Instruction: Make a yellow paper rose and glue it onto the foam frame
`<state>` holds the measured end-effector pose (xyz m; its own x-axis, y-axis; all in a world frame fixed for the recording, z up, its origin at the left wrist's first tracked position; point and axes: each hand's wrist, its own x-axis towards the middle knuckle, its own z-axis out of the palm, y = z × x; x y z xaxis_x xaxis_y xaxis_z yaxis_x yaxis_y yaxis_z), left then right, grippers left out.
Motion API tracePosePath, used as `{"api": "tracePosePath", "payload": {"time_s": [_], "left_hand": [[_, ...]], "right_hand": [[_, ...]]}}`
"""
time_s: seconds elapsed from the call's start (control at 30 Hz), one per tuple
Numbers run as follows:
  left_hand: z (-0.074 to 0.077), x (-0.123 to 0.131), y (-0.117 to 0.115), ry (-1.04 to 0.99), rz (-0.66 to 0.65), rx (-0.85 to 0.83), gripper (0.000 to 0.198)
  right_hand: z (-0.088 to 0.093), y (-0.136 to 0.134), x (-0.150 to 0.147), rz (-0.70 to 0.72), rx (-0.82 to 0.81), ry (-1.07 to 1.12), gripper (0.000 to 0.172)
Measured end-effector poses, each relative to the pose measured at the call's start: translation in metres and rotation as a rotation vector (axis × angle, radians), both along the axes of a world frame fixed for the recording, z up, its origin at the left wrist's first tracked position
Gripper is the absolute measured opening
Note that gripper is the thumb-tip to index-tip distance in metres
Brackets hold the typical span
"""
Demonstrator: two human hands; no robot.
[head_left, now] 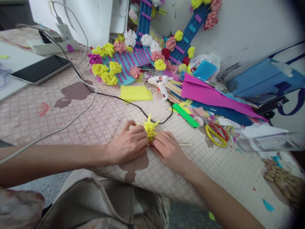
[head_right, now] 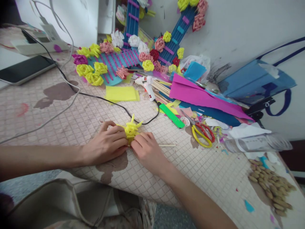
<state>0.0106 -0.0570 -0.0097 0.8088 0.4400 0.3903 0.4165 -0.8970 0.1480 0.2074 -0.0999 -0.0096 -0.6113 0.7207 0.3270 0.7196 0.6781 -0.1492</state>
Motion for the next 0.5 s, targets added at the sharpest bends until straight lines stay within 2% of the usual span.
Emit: {"api": "tracePosePath", "payload": {"time_s": [0.2, 0.33, 0.5], "left_hand": [[0.0008, -0.0008, 0.0005, -0.002, 0.008, -0.062, 0.02], [0.0019, -0.0014, 0.0009, 0.006, 0.01, -0.088, 0.02], [0.0026, -0.0013, 0.0009, -0.007, 0.019, -0.094, 0.022]], "right_hand": [[0.0023, -0.0024, 0.0061, 0.046, 0.055, 0.132, 0.009], [-0.0001, -0.0033, 0.0077, 0.078, 0.092, 0.092, 0.012], [-0.0041, -0.0024, 0.0039, 0.051, 0.109, 0.041, 0.016]]}}
